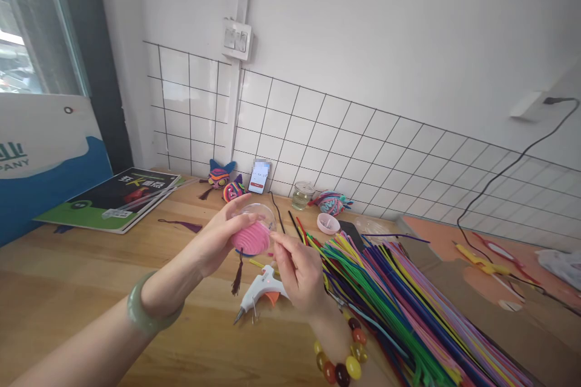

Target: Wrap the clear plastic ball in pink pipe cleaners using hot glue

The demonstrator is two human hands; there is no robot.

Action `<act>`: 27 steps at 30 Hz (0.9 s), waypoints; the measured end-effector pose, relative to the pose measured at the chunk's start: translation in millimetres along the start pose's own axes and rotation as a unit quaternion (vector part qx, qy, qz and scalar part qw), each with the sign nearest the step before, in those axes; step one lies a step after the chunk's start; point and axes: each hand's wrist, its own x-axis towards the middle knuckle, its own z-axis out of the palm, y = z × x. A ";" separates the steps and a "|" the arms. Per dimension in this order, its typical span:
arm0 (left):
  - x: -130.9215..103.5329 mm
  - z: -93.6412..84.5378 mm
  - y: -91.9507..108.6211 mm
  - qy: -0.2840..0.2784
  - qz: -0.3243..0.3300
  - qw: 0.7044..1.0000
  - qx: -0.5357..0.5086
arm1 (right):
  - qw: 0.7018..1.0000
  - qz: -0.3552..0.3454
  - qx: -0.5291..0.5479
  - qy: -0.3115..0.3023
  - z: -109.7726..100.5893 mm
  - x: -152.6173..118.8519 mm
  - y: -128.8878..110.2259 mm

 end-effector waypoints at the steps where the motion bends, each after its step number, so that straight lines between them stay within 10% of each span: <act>1: 0.4 -0.6 -0.7 -0.001 0.000 1.000 -0.003 | 1.000 0.005 0.003 0.001 -0.1 0.2 -0.8; 27: 5.0 -4.6 -10.6 -0.028 -0.039 0.999 -0.011 | 1.000 -0.011 -0.023 -0.005 -6.9 6.8 -14.1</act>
